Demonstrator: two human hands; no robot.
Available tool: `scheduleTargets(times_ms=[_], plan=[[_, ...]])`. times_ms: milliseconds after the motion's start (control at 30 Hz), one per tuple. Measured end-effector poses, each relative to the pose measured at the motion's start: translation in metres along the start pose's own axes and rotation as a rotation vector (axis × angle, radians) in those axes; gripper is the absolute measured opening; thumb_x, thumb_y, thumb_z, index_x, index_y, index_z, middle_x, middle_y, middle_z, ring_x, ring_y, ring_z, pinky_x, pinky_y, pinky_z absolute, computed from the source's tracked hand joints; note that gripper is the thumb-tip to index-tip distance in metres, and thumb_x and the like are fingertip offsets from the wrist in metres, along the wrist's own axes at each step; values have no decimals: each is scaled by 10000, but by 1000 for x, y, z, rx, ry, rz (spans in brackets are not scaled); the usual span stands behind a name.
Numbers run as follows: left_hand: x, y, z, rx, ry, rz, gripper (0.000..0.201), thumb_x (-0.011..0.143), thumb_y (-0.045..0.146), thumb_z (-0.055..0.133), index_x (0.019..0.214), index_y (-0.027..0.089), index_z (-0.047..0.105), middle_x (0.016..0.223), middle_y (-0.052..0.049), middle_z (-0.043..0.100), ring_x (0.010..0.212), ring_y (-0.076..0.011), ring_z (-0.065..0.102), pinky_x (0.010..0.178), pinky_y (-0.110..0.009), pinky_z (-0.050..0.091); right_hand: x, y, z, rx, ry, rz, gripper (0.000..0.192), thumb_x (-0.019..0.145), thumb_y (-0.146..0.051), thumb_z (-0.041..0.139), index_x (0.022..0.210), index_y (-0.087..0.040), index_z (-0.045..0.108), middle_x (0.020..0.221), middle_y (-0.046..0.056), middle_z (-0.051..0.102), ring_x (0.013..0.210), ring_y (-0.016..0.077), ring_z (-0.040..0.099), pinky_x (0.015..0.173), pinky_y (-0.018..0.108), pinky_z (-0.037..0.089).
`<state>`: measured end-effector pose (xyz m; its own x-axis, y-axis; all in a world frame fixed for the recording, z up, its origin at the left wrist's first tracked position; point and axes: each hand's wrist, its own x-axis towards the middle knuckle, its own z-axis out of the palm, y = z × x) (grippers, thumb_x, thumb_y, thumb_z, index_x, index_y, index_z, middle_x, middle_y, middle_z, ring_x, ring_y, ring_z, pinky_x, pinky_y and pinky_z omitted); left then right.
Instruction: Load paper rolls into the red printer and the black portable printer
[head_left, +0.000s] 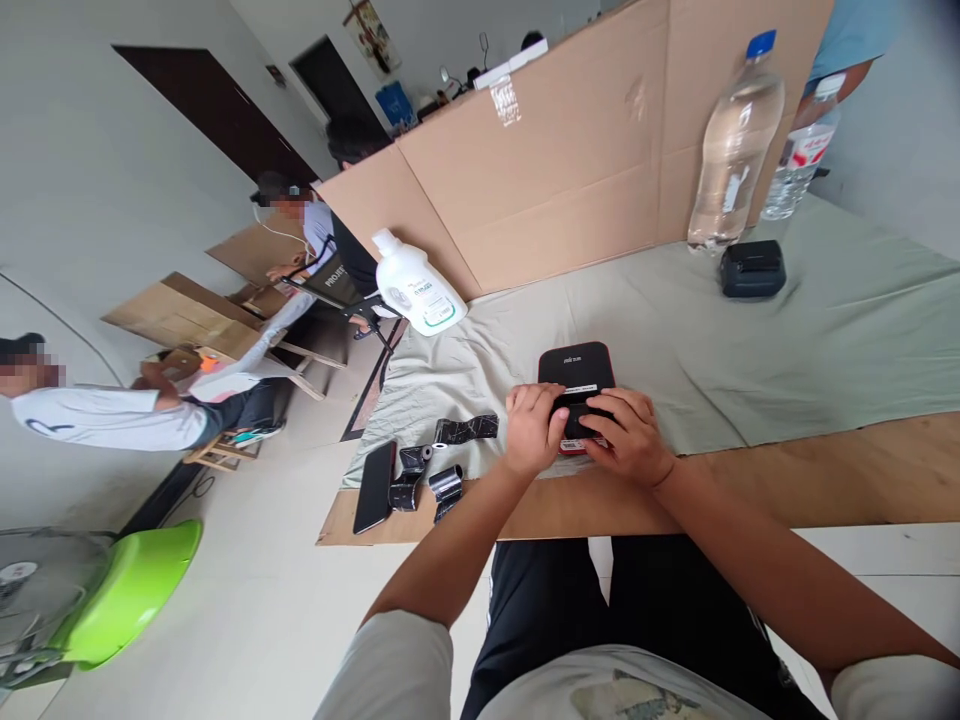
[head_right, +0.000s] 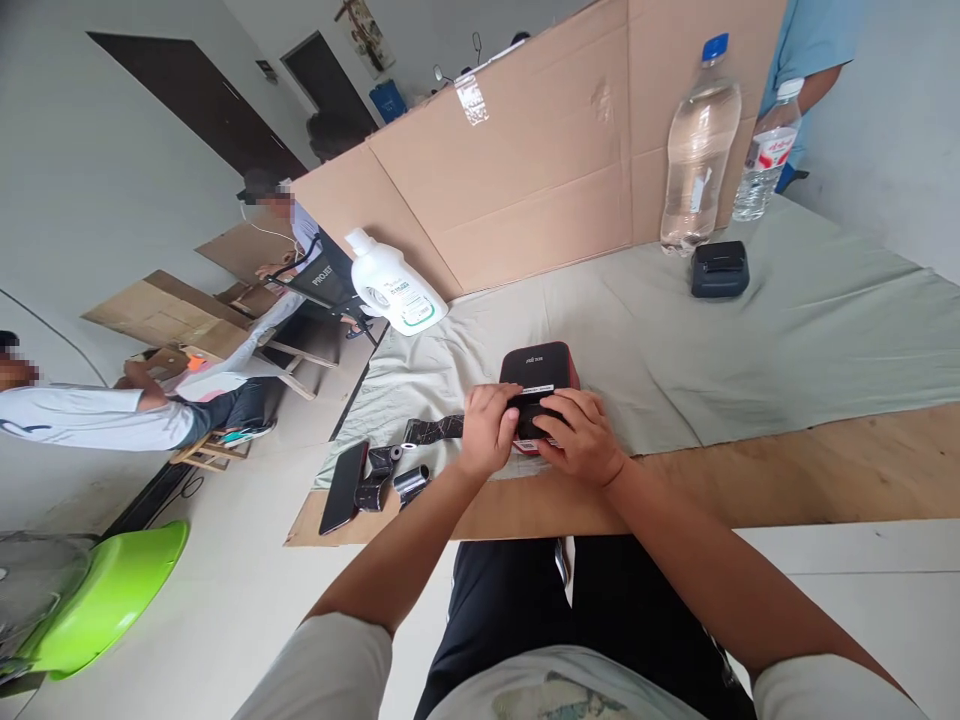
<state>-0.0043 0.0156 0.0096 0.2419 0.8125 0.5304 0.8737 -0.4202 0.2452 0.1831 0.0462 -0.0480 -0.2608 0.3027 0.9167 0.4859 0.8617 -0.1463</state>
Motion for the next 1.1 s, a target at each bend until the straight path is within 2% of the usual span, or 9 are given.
scheduleTargets(times_ms=[167,267,567,667,733,767,833,933,1100], plan=[[-19,2,26,-119,217,-10,515,1031,444,232,1263,133,571,1204,-174,659,1171,-268,574,977,-429,401,-2,6,6,20,-46,159,631,821,-570,676,1305,-186,546,1285,155,633,1257,325,560,1034,501,454],[-18,3,41,-153,357,-59,509,1029,443,228,1211,144,596,1149,-165,677,1126,-259,600,955,-434,413,-3,10,7,20,-102,228,806,797,-684,635,1380,-151,475,1264,178,640,1259,340,565,1042,514,443],[-21,3,43,-267,358,-148,472,1012,485,307,1185,165,608,1121,-151,676,1084,-257,600,960,-435,424,-3,12,7,39,-158,302,710,746,-714,659,1212,-186,567,1139,157,700,1162,355,619,1011,502,424],[-20,-1,42,-453,419,-323,520,978,582,356,1198,179,599,1204,-148,633,1158,-255,575,1023,-425,421,-4,16,5,175,-86,304,650,832,-689,564,1251,-193,535,1202,156,664,1196,334,590,1024,518,438],[-18,-7,43,-611,465,-551,555,933,643,429,1214,196,601,1298,-134,598,1254,-263,530,1094,-424,382,-6,21,5,227,-32,399,573,914,-630,446,1264,-184,528,1243,168,631,1207,319,567,1013,526,453],[-16,-10,44,-716,439,-676,570,912,660,461,1220,204,610,1331,-124,591,1296,-271,508,1125,-430,359,-8,24,6,225,-21,483,535,943,-595,397,1249,-181,542,1238,172,627,1193,313,566,998,527,462],[-14,-13,44,-986,264,-857,595,887,675,496,1231,209,634,1349,-109,609,1346,-291,484,1164,-451,329,-11,30,9,203,-61,678,488,976,-548,330,1176,-188,591,1162,162,657,1124,304,589,961,522,482],[-16,-11,42,-1302,14,-870,579,866,629,579,1275,224,644,1377,-79,620,1419,-302,427,1205,-461,291,-15,33,14,258,-189,844,497,1000,-534,271,1103,-212,634,1067,127,700,1034,280,629,940,500,501],[-22,-3,33,-1418,80,-795,628,813,486,729,1391,312,553,1511,1,511,1492,-252,325,1240,-404,246,-17,27,11,354,-180,812,509,1019,-509,252,1276,-215,579,1226,119,673,1136,255,620,1000,464,492]])
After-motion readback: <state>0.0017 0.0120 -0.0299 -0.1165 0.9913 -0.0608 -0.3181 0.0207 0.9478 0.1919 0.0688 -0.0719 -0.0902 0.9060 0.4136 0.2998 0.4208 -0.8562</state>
